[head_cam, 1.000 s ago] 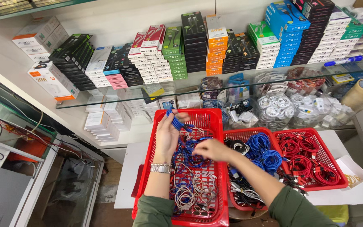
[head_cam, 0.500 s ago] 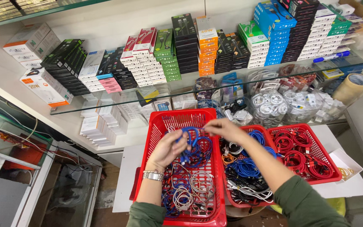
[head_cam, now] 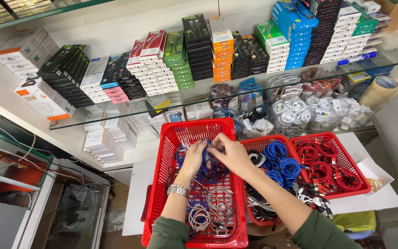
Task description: The person sorts tangled cables from a mixed basket into separate red baskets by color. They repeatedly pick up individual cables, untangle them, and place them into the appropriate basket.
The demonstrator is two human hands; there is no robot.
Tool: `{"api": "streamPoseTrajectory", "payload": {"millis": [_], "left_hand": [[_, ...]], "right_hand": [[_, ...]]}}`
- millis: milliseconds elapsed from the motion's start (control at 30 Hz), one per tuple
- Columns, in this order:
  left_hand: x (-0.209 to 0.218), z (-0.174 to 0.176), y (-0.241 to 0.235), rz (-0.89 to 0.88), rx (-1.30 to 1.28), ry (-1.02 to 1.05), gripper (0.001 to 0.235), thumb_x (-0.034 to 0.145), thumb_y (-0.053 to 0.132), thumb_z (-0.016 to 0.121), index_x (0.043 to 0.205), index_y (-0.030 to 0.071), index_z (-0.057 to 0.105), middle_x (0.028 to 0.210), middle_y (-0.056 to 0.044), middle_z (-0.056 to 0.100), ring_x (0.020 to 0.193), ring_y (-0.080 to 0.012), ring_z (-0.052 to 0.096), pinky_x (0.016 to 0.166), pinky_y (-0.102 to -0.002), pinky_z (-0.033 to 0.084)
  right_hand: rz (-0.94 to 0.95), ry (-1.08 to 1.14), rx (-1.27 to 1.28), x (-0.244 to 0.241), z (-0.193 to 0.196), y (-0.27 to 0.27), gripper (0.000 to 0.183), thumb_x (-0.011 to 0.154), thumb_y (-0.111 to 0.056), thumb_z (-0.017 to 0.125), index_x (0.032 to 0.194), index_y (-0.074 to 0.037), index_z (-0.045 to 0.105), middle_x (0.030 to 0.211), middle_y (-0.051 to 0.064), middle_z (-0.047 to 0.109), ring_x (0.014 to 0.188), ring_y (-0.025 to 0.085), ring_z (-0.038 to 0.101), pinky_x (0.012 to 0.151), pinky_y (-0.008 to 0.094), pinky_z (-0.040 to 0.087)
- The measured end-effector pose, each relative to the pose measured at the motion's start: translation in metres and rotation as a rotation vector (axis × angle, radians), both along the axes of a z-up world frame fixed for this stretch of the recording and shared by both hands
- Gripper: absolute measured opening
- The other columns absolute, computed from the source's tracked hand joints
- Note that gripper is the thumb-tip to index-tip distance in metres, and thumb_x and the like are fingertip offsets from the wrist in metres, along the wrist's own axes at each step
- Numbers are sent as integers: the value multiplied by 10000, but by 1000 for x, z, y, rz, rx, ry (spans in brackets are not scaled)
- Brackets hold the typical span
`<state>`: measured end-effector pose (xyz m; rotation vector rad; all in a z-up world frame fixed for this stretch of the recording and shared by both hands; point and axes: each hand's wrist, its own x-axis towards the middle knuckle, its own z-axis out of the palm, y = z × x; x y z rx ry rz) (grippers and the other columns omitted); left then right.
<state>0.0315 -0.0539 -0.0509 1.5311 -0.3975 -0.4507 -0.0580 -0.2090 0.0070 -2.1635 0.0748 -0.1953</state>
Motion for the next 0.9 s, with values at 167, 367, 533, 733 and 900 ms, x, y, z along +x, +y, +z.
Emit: {"api": "streamPoseTrajectory", "payload": {"millis": [167,367,533,733,900], "left_hand": [[-1,7,-5,-140,-234,446,363,1054,309,449,998,-18,594,694,-61,614,362,-112,418,525,-289,570],[-2,11,-26,-50,-136,339,316,1010,262,580,1000,-49,640,759,-78,682,476,-143,594,454,-278,464],[-13,6,-36,28,-125,331,393,1037,338,629,1028,-54,651,790,-59,665,618,-114,620,566,-253,494],[-20,-6,-19,-293,-331,463,269,971,170,635,1211,51,619,975,15,650,930,-79,628,877,-242,534],[-11,-17,-7,-368,-383,483,243,1016,138,644,1193,-18,586,931,10,611,905,-103,628,849,-294,540]], "right_hand": [[101,-542,11,-4,-10,-7,480,893,-260,725,1273,0,589,1138,181,674,1037,293,636,887,383,507],[-3,-36,504,13,-51,-19,378,892,-277,763,1127,-14,627,971,54,712,860,101,645,766,271,523],[-59,71,634,21,-70,-26,299,921,-236,768,1006,26,652,796,85,697,738,138,666,687,272,522],[67,349,1127,13,-65,-49,269,952,-246,743,1109,-31,701,898,45,729,790,125,670,712,258,526],[274,325,1125,0,-60,-65,334,882,-166,720,1196,-88,634,1054,20,748,959,112,724,866,274,578]]}}
